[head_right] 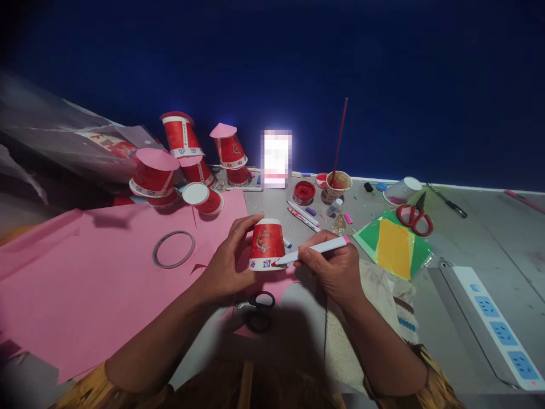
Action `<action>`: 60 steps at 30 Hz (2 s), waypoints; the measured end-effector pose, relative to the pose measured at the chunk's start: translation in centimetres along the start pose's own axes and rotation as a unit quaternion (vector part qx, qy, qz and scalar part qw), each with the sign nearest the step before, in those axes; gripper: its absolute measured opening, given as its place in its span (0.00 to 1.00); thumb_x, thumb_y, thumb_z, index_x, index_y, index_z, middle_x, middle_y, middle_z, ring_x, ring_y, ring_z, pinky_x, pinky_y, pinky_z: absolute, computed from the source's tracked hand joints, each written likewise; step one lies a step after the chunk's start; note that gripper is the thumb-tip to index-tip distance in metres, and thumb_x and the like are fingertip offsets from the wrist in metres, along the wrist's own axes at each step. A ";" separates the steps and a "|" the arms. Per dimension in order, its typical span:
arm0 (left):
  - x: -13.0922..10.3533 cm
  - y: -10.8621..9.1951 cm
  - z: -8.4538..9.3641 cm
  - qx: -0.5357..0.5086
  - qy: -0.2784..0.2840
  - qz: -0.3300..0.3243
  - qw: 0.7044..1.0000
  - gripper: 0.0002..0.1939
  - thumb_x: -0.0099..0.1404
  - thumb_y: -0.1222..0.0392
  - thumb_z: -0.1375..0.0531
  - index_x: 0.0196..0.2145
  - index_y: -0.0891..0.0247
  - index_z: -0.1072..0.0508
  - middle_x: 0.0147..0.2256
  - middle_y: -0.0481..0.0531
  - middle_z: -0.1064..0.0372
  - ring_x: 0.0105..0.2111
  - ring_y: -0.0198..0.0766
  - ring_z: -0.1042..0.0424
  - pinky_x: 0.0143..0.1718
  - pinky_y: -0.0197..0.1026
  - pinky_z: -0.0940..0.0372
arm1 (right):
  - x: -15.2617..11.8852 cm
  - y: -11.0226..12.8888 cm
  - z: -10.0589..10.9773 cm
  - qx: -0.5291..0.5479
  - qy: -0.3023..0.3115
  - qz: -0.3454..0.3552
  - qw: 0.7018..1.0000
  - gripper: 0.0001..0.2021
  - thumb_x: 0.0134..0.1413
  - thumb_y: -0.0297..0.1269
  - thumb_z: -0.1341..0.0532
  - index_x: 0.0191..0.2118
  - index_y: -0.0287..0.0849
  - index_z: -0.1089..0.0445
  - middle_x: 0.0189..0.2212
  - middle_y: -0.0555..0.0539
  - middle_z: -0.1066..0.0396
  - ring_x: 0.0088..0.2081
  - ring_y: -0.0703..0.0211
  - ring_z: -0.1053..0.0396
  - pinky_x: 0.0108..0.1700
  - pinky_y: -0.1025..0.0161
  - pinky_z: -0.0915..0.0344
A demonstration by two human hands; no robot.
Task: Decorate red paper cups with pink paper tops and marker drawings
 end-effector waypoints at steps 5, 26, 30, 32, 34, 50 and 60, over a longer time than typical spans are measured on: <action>0.0 0.1 -0.1 -0.002 0.001 0.002 1.000 0.47 0.51 0.71 0.34 0.67 0.49 0.38 0.65 0.56 0.43 0.67 0.55 0.37 0.70 0.61 0.38 | 0.0 0.1 -0.1 -0.017 0.008 0.006 1.000 0.17 0.53 0.51 0.24 0.28 0.42 0.23 0.19 0.48 0.24 0.17 0.63 0.35 0.19 0.67 0.40; 0.1 0.0 -0.1 -0.011 0.008 0.003 1.000 0.47 0.49 0.71 0.36 0.67 0.49 0.39 0.66 0.56 0.44 0.69 0.56 0.40 0.71 0.61 0.39 | 0.0 0.4 0.2 -0.050 0.002 0.027 0.998 0.15 0.53 0.48 0.24 0.27 0.42 0.22 0.19 0.48 0.24 0.19 0.61 0.30 0.21 0.66 0.35; 0.0 0.0 -0.1 -0.006 0.010 0.003 1.000 0.47 0.50 0.70 0.36 0.67 0.50 0.39 0.66 0.57 0.45 0.69 0.56 0.40 0.71 0.62 0.40 | 0.0 0.5 0.0 -0.031 -0.007 0.034 0.999 0.15 0.53 0.47 0.24 0.27 0.42 0.23 0.19 0.49 0.24 0.18 0.63 0.32 0.20 0.68 0.36; 0.0 0.1 -0.1 -0.002 0.010 -0.001 1.000 0.48 0.49 0.71 0.37 0.67 0.50 0.39 0.65 0.56 0.44 0.69 0.56 0.40 0.71 0.61 0.40 | -0.1 0.6 -0.1 -0.032 -0.008 0.032 0.999 0.14 0.53 0.46 0.24 0.27 0.43 0.22 0.19 0.49 0.24 0.19 0.63 0.31 0.20 0.68 0.36; 0.0 0.2 -0.1 -0.001 0.010 -0.002 1.000 0.49 0.48 0.72 0.38 0.67 0.49 0.39 0.65 0.56 0.44 0.69 0.56 0.40 0.70 0.61 0.39 | -0.2 0.7 -0.2 -0.042 -0.007 0.029 0.999 0.13 0.53 0.44 0.24 0.27 0.43 0.22 0.19 0.50 0.24 0.18 0.63 0.32 0.20 0.67 0.36; -0.1 0.4 -0.4 -0.099 0.017 0.057 0.993 0.48 0.52 0.73 0.35 0.69 0.54 0.42 0.69 0.60 0.42 0.69 0.56 0.37 0.73 0.61 0.43 | 0.6 -0.2 0.7 0.057 -0.061 0.005 0.996 0.14 0.49 0.46 0.22 0.28 0.43 0.22 0.20 0.51 0.25 0.18 0.66 0.31 0.21 0.71 0.37; 0.0 0.3 -0.2 -0.102 0.016 0.052 0.993 0.49 0.47 0.75 0.39 0.68 0.54 0.41 0.69 0.59 0.44 0.70 0.56 0.39 0.74 0.60 0.46 | 0.3 -0.4 0.1 0.047 -0.029 -0.008 0.998 0.14 0.51 0.46 0.23 0.28 0.44 0.22 0.20 0.51 0.25 0.21 0.62 0.26 0.25 0.69 0.31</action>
Point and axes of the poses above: each hand's wrist, its own x-axis towards the middle knuckle, its own z-axis out of the back of the hand, y = z × x, the point moved 1 cm from there along x, towards the middle knuckle
